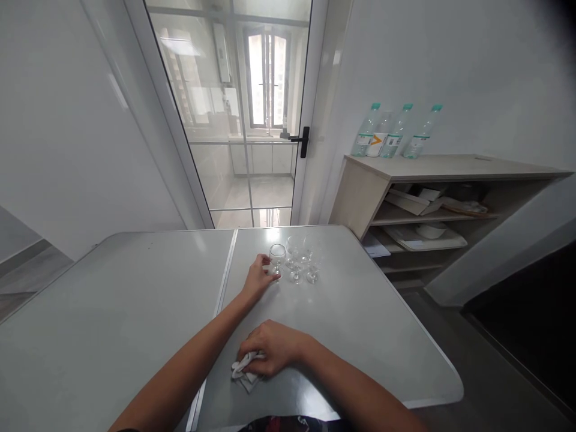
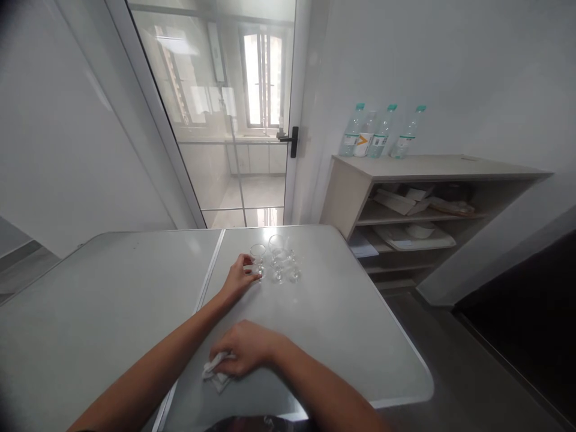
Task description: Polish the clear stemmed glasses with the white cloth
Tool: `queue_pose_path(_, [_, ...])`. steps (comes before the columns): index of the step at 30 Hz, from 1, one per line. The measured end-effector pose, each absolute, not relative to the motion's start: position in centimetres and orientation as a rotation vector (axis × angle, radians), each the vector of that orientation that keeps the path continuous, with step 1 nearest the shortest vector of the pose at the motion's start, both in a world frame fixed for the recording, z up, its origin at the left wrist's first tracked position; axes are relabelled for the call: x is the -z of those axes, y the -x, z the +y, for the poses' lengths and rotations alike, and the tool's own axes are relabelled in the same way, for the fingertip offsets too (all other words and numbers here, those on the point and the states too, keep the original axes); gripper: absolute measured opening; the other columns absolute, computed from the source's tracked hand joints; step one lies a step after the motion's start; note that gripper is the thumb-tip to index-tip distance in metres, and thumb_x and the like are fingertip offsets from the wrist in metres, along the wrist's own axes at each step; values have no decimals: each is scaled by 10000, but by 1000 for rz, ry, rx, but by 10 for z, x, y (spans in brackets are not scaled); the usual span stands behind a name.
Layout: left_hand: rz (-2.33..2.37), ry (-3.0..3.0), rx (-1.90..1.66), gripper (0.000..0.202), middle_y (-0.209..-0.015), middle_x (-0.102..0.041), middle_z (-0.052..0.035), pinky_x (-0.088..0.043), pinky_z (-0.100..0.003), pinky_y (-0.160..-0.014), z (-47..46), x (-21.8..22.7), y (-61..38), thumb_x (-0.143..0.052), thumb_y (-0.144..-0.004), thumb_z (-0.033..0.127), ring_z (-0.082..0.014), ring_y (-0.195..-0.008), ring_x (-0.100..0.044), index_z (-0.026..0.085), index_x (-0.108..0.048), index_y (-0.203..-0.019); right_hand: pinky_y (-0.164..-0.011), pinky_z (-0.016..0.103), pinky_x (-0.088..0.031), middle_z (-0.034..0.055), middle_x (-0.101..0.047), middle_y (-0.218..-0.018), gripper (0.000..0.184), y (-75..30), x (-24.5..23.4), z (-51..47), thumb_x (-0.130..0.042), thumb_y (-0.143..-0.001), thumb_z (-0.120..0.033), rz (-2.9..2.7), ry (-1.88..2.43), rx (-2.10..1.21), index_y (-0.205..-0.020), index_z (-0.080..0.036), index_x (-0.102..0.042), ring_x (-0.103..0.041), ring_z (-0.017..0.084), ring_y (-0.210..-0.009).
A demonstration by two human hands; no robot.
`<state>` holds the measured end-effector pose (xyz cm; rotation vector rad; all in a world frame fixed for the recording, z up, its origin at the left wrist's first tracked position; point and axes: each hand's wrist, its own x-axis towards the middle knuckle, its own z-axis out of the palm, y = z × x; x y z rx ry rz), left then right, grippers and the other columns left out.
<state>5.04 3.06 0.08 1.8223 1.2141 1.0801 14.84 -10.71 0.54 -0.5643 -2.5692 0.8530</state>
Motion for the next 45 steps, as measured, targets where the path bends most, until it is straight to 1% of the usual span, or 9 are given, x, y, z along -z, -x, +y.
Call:
queue_pose_path(3, [1441, -2058, -975, 320, -662, -572, 29, -380, -252, -605, 1, 6, -23, -743, -797, 413, -134, -627, -529, 191, -523, -726, -758, 241, -474, 22, -761, -886, 255, -148, -7, -108, -646, -887, -314, -2580, 590, -875, -1114, -218, -713, -687, 161, -798])
queue_pose_path(6, [1115, -2417, -551, 517, -500, -419, 40, -260, -272, -551, -27, 8, -4, -579, -940, 441, -108, -516, -393, 177, -410, -530, -687, 230, -450, 18, -746, -828, 267, -147, -9, -110, -670, -875, -321, -2617, 607, -927, -1109, -204, -722, -649, 146, -710])
queue_pose_path(10, [600, -2696, -214, 496, -579, -523, 15, -236, -293, -563, -38, 4, -1, -518, -997, 378, -112, -541, -428, 165, -473, -552, -628, 209, -426, 2, -729, -789, 313, -147, -8, -108, -695, -881, -388, -2642, 595, -1078, -1131, -202, -724, -601, 123, -632])
queue_pose_path(14, [628, -2755, -223, 476, -620, -568, 5, -240, -297, -565, -35, 2, -6, -488, -1021, 365, -121, -558, -483, 169, -532, -590, -679, 195, -444, 12, -736, -881, 309, -149, -4, -104, -713, -878, -381, -2546, 573, -1188, -1127, -198, -720, -634, 128, -726])
queue_pose_path(20, [626, -2761, -226, 470, -624, -574, 5, -259, -297, -567, -36, 7, -4, -497, -1022, 356, -125, -569, -514, 170, -565, -595, -673, 200, -438, 8, -724, -858, 315, -150, 0, -103, -712, -876, -404, -2536, 535, -1180, -1116, -200, -722, -616, 126, -701])
queue_pose_path(35, [671, -2782, -337, 487, -617, -542, 0, -307, -291, -561, -39, -2, -2, -455, -1033, 360, -122, -549, -487, 181, -551, -590, -700, 213, -452, 21, -743, -889, 310, -148, -9, -106, -695, -884, -390, -2584, 604, -1192, -1123, -194, -718, -644, 142, -738])
queue_pose_path(40, [1061, -2546, -942, 348, -813, -625, -48, -448, -285, -718, -43, -51, -18, -415, -1040, 347, -154, -728, -592, 208, -609, -787, -797, 225, -472, 10, -757, -958, 309, -147, -11, -107, -708, -878, -417, -2570, 668, -1188, -1127, -233, -717, -681, 165, -855])
queue_pose_path(43, [1199, -2550, -1009, 176, -1174, -628, -92, -447, -349, -874, -37, -90, -46, -509, -994, 323, -171, -843, -642, 219, -612, -1092, -798, 215, -465, 7, -754, -943, 329, -145, -9, -105, -716, -869, -435, -2570, 652, -1153, -1127, -230, -716, -681, 163, -856])
queue_pose_path(45, [1292, -2635, -924, 281, -1272, -588, -109, -417, -391, -900, -27, -110, -68, -579, -957, 332, -199, -886, -653, 221, -577, -1214, -784, 212, -456, 13, -750, -925, 336, -144, -9, -105, -714, -870, -436, -2581, 635, -1113, -1127, -219, -717, -672, 158, -833])
